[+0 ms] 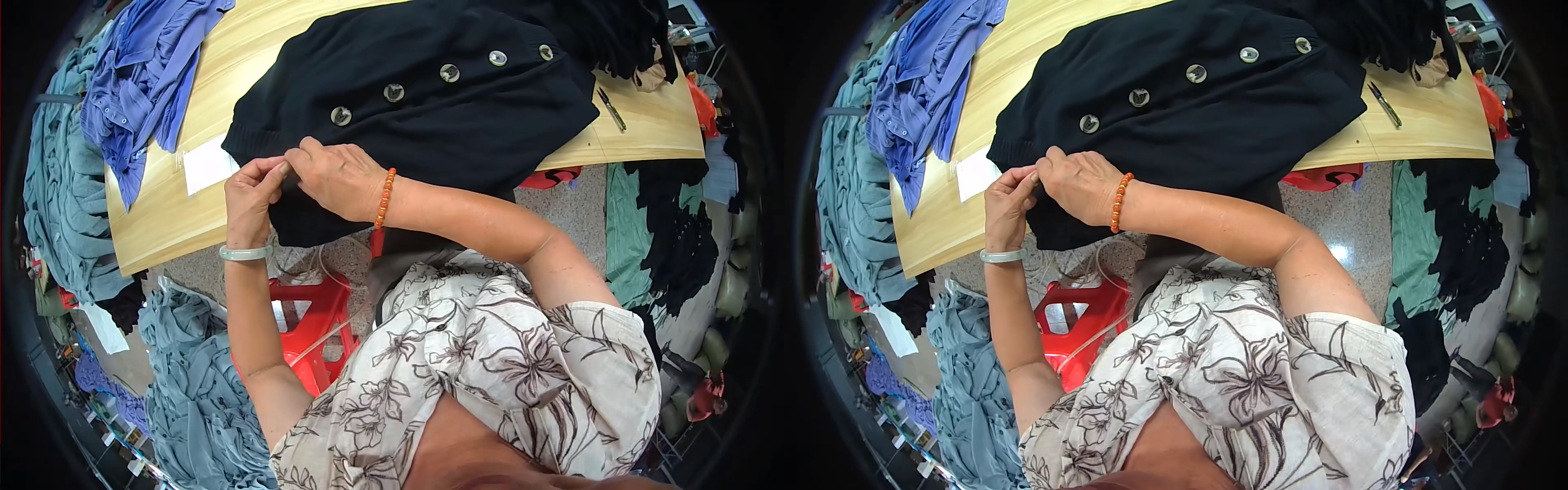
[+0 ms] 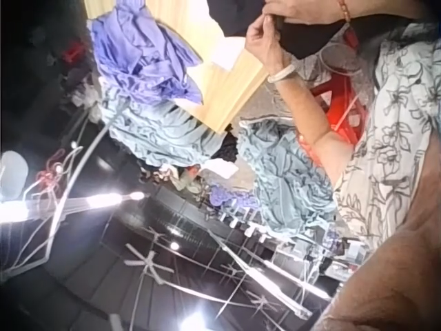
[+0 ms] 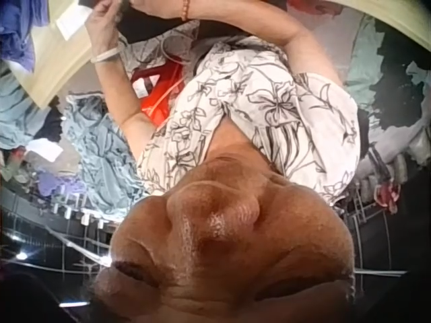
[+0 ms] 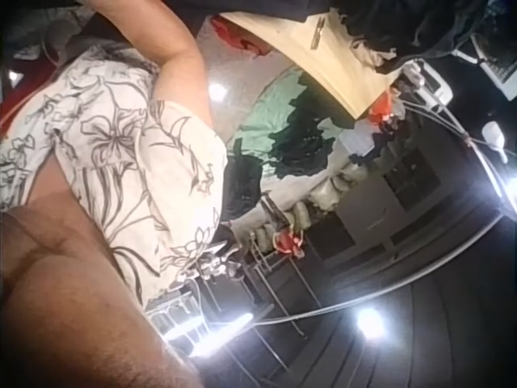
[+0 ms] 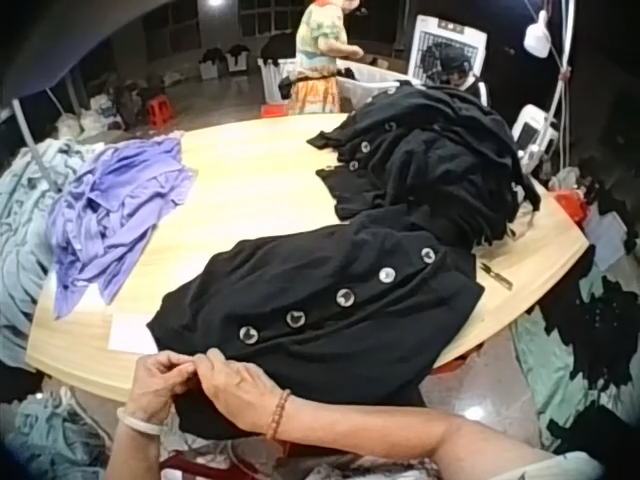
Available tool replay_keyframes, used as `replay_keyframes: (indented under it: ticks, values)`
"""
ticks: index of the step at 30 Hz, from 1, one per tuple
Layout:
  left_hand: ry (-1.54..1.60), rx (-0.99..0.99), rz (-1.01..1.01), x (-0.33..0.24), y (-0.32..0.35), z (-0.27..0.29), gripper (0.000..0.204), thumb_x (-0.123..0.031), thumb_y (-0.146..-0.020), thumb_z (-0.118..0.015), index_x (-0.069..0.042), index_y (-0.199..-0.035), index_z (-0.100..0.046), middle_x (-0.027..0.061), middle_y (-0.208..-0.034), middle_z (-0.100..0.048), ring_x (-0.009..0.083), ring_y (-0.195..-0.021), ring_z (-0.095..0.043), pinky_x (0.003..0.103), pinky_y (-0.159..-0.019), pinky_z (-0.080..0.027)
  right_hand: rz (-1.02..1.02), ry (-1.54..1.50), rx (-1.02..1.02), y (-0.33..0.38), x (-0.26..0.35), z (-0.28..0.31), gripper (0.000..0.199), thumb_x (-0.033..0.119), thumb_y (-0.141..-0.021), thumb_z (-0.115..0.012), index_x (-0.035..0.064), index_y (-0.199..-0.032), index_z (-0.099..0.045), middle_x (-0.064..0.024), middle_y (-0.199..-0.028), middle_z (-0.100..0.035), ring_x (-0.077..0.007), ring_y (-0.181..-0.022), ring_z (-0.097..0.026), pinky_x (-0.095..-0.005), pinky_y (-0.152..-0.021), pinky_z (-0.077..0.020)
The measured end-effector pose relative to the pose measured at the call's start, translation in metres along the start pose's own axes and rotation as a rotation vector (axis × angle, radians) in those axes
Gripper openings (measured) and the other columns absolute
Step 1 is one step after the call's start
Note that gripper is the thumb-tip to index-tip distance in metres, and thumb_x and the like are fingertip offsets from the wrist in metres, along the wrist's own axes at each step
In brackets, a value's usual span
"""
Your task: Inspect and trim loose threads from black sweaters using scissors.
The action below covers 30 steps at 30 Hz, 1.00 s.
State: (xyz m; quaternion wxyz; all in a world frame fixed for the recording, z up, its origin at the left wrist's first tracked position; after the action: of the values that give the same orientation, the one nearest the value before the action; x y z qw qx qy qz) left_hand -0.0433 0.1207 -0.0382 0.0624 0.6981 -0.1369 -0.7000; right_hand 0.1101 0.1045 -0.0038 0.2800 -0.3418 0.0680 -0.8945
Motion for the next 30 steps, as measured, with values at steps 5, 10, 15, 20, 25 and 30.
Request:
replay_keyframes:
  ticks: [5,10,15,20,25,30]
  values:
    - [0.076,0.027,0.038,0.002,0.004,-0.003,0.019,-0.002,-0.086,-0.069,0.002,-0.105,-0.070,0.0007,-0.083,-0.067,0.0037,-0.061,-0.050,0.016,-0.057,-0.039,-0.022,0.019,0.089,0.002,-0.004,-0.005,0.030,0.013,-0.080,-0.067,0.0018,-0.105,-0.055,-0.0161,-0.092,-0.057,-0.0334,-0.075,-0.066,-0.0416,-0.064,-0.0533]
    - [-0.336,0.254,-0.240,-0.027,0.019,-0.019,0.046,0.002,-0.079,-0.070,0.001,-0.124,-0.062,0.0031,-0.103,-0.062,0.0126,-0.088,-0.056,0.023,-0.080,-0.045,-0.013,-0.106,0.061,-0.001,-0.021,-0.005,0.028,0.017,-0.078,-0.068,0.0017,-0.100,-0.057,-0.0177,-0.091,-0.056,-0.0356,-0.074,-0.064,-0.0442,-0.065,-0.0525]
    - [-0.618,-0.083,-0.499,-0.037,0.034,-0.006,0.023,0.002,-0.085,-0.059,0.000,-0.105,-0.069,0.0109,-0.090,-0.067,0.0197,-0.081,-0.064,0.030,-0.073,-0.050,-0.007,-0.223,0.108,-0.018,-0.004,-0.007,0.025,0.019,-0.079,-0.064,-0.0011,-0.093,-0.061,-0.0195,-0.094,-0.060,-0.0379,-0.088,-0.063,-0.0448,-0.077,-0.0525]
    - [-0.560,-0.173,-0.510,-0.023,0.026,-0.020,0.016,0.000,-0.084,-0.059,-0.001,-0.095,-0.070,0.0120,-0.080,-0.063,0.0222,-0.070,-0.061,0.031,-0.063,-0.048,-0.003,-0.327,0.133,-0.009,-0.018,0.009,0.031,0.002,-0.079,-0.060,-0.0020,-0.110,-0.062,-0.0182,-0.091,-0.059,-0.0372,-0.086,-0.061,-0.0416,-0.075,-0.0502]
    - [-0.421,-0.218,-0.377,-0.009,0.035,-0.023,0.013,-0.001,-0.083,-0.059,0.000,-0.091,-0.069,0.0092,-0.076,-0.062,0.0146,-0.066,-0.058,0.027,-0.059,-0.044,0.037,-0.374,0.057,0.001,-0.017,0.010,0.026,-0.010,-0.075,-0.054,-0.0022,-0.097,-0.064,-0.0166,-0.086,-0.061,-0.0361,-0.081,-0.063,-0.0388,-0.071,-0.0495]
    - [-0.507,-0.211,-0.459,-0.005,0.033,-0.021,0.014,-0.002,-0.083,-0.058,-0.002,-0.093,-0.068,0.0120,-0.081,-0.063,0.0213,-0.072,-0.061,0.030,-0.065,-0.048,0.004,-0.271,0.161,0.011,-0.012,0.024,0.022,-0.001,-0.080,-0.062,0.0019,-0.102,-0.065,-0.0156,-0.096,-0.065,-0.0360,-0.088,-0.064,-0.0404,-0.076,-0.0515]
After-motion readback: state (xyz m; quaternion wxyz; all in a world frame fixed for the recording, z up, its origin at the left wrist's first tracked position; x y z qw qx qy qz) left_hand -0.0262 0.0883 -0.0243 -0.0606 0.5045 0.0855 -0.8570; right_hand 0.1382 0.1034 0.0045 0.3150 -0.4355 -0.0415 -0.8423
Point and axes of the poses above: each hand's wrist, its own y-axis away from the middle knuckle, its own z-axis out of the back of the hand, x = y × z, the point moved 6 cm from there along -y, towards the middle knuckle
